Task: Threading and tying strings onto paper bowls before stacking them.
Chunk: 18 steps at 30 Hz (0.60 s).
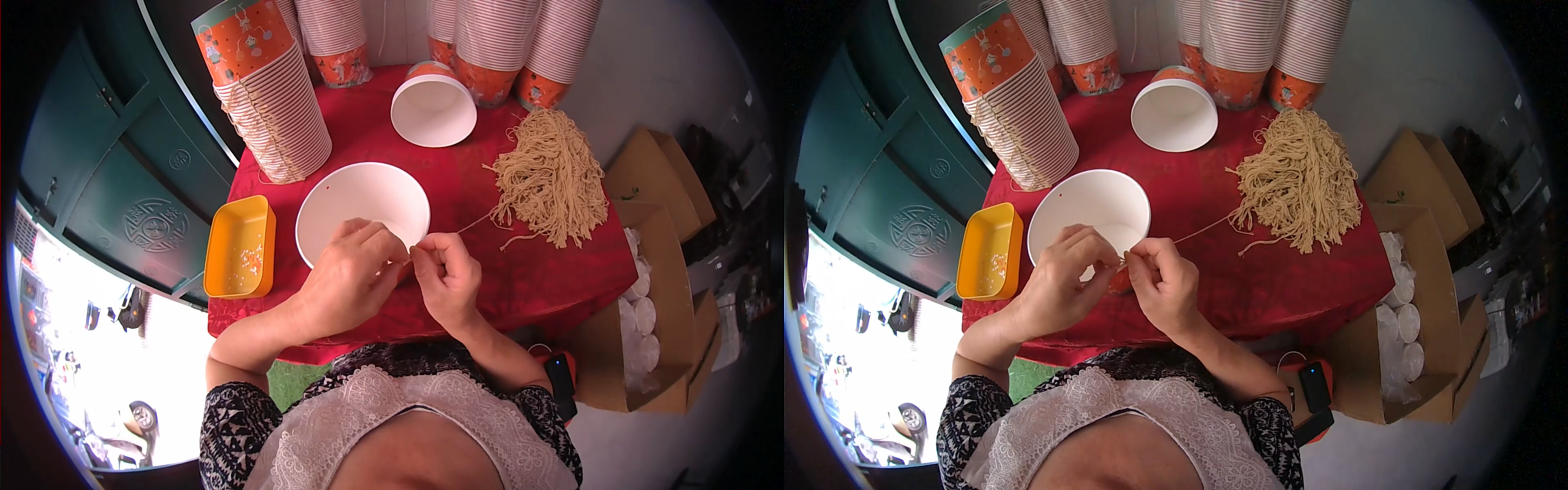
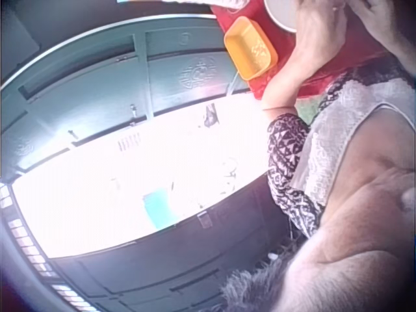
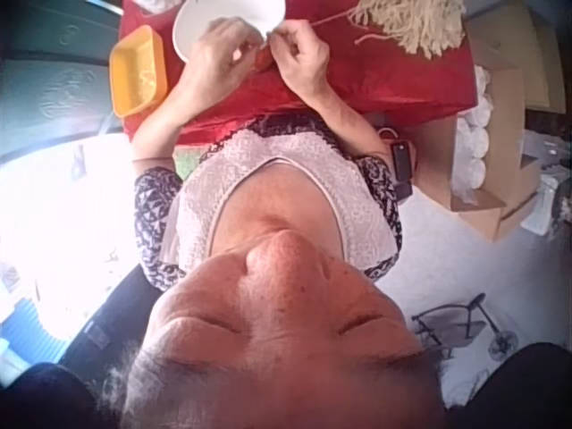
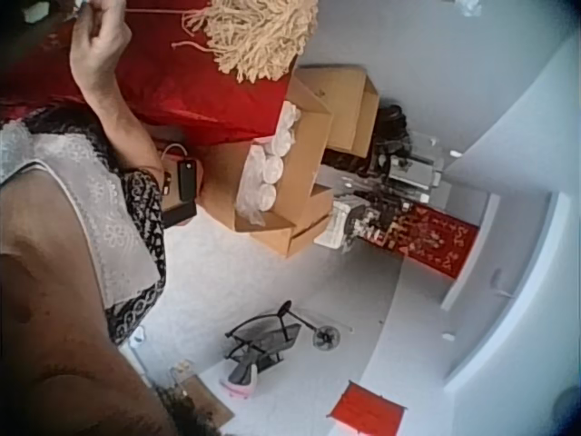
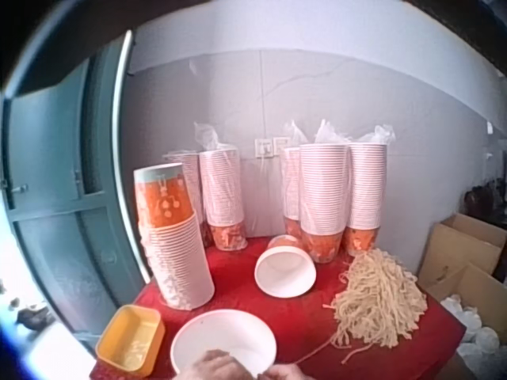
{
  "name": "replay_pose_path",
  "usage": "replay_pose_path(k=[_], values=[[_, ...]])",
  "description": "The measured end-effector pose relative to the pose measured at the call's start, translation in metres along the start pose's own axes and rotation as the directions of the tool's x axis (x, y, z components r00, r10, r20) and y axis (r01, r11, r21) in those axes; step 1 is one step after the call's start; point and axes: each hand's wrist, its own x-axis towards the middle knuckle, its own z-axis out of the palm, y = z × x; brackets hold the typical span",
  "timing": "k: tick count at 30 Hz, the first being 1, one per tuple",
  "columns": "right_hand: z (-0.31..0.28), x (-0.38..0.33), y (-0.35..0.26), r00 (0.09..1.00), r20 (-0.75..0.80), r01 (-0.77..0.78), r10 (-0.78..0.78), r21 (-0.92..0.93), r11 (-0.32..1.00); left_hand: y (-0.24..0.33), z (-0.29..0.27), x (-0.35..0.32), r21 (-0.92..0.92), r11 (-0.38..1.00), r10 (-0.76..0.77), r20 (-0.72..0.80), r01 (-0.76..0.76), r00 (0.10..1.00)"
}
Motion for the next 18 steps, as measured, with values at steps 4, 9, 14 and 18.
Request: replay_pose_path(k=[4, 9, 14, 18], values=[[-0.004, 0.005, 0.001, 0.983, 0.05, 0.183, -0.178, -0.148, 0.972, -0.004, 0.002, 0.002, -0.039, 0.999, -0.007, -0.043, 0.006, 0.999], [-0.01, 0.01, 0.0, 0.961, 0.109, 0.271, -0.256, -0.153, 0.95, -0.007, 0.004, 0.004, -0.059, 0.995, -0.078, -0.052, 0.075, 0.996], [-0.009, 0.008, -0.002, 0.972, 0.122, 0.216, -0.202, -0.111, 0.97, -0.01, 0.008, 0.004, -0.075, 0.993, -0.097, -0.058, 0.092, 0.994], [-0.009, 0.001, 0.004, 0.982, 0.142, -0.151, 0.124, 0.193, 0.97, -0.01, 0.01, 0.005, -0.162, 0.973, -0.181, -0.091, 0.164, 0.979]])
